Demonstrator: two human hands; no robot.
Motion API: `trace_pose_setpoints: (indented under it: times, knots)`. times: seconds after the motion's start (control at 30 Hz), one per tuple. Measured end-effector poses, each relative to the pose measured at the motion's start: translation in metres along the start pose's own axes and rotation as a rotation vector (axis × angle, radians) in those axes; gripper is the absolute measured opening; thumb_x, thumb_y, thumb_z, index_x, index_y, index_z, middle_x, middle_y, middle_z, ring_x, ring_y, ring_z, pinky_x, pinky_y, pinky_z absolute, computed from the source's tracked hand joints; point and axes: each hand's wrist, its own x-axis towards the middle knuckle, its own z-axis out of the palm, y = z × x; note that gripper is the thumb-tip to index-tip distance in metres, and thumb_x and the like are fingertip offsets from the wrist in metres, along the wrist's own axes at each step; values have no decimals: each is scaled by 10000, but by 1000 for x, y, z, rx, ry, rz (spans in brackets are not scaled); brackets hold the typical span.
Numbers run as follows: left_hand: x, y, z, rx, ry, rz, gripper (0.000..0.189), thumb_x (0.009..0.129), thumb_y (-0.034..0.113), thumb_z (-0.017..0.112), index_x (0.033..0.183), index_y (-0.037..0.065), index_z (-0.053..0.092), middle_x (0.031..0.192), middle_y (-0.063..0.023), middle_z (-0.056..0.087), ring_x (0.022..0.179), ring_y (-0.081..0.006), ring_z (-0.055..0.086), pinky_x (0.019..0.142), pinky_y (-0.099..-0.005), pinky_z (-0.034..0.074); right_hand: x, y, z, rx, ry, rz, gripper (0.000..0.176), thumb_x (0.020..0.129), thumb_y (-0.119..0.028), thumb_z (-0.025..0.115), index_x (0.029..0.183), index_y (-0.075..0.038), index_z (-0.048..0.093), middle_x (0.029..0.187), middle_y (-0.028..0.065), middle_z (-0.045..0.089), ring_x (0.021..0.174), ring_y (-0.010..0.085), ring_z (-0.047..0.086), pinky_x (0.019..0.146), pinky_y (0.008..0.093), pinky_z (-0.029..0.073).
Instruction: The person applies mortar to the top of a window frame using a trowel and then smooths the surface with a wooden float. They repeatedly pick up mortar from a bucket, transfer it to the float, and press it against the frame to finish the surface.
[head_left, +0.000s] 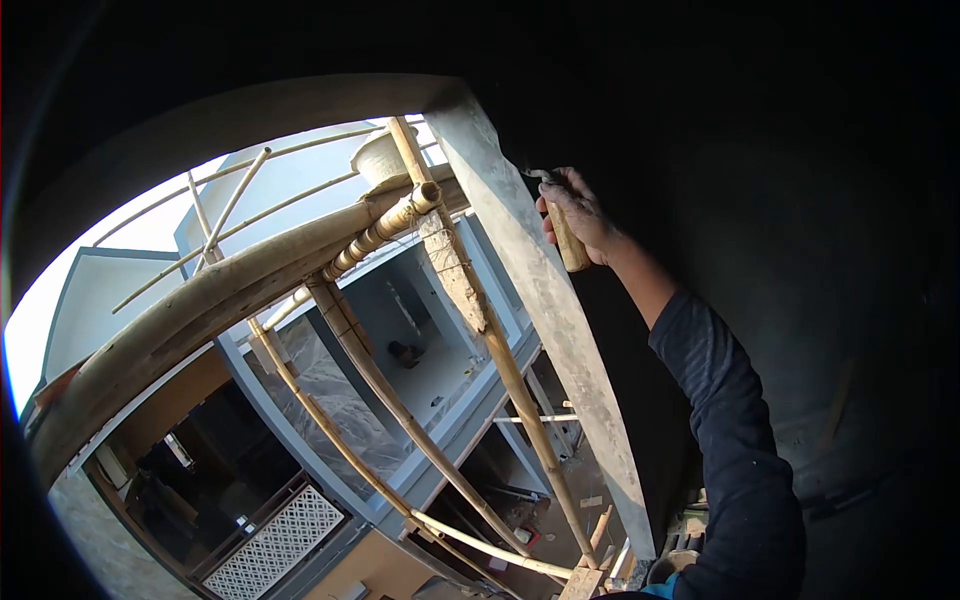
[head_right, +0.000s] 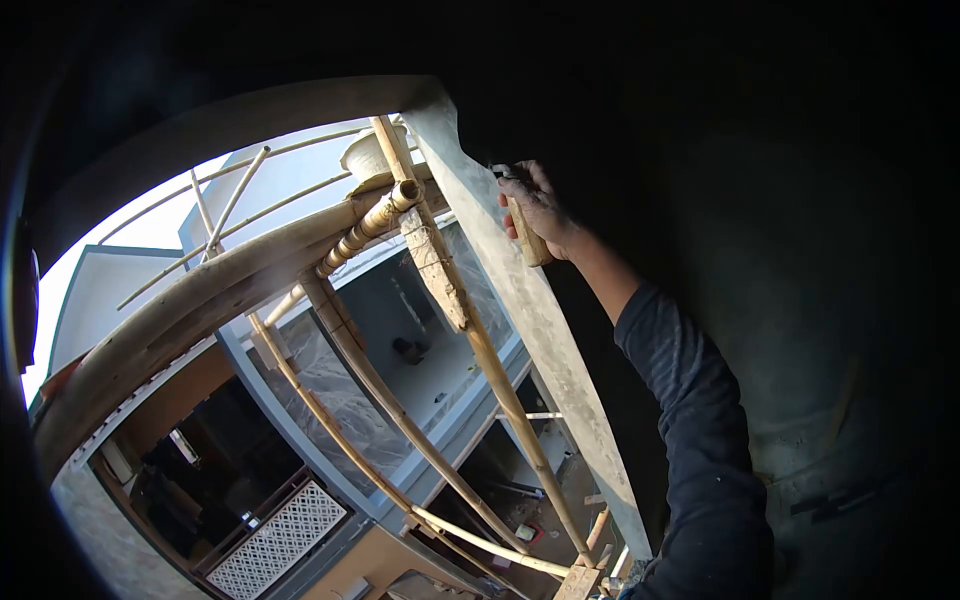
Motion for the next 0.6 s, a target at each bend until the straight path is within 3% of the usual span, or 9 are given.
trace_pose_setpoints:
  times: [0.17, 0.37, 0.53, 0.6]
  knots:
    - [-5, 16, -36, 7, 77, -41, 722, 782, 497, 606, 1316, 44, 430, 1337, -168, 417, 1184, -366, 456, 912, -551, 425, 12, -31, 1, -291, 71, -6, 313, 957, -381, 535, 1165, -165, 445, 864, 7, 541, 568, 76, 483, 484, 230, 473]
    - [0, 8, -56, -9, 185, -69, 736, 791, 477, 645, 1346, 61, 401, 1431, -162, 336, 1282, -380, 385, 971, -602, 384, 32, -46, 0, -406, 128, 39, 438, 958, -412, 515, 1275, -125, 420, 888, 34, 546, 577, 80, 488, 451, 238, 455]
    - [6, 17, -25, 2, 264, 5, 754, 798, 460, 678, 1371, 75, 377, 1509, -157, 269, 1364, -392, 326, 1019, -645, 349, 69, -45, -17, -412, 113, -4, 424, 973, -388, 498, 1290, -112, 445, 878, 37, 547, 552, 91, 484, 440, 239, 450]
    - [29, 48, 49, -21, 81, 192, 693, 822, 430, 661, 1357, 74, 402, 1271, -208, 517, 1253, -356, 455, 1007, -659, 362, 79, -41, -22, -408, 136, -14, 405, 977, -379, 491, 1274, -105, 463, 870, 38, 550, 548, 89, 486, 435, 241, 448]
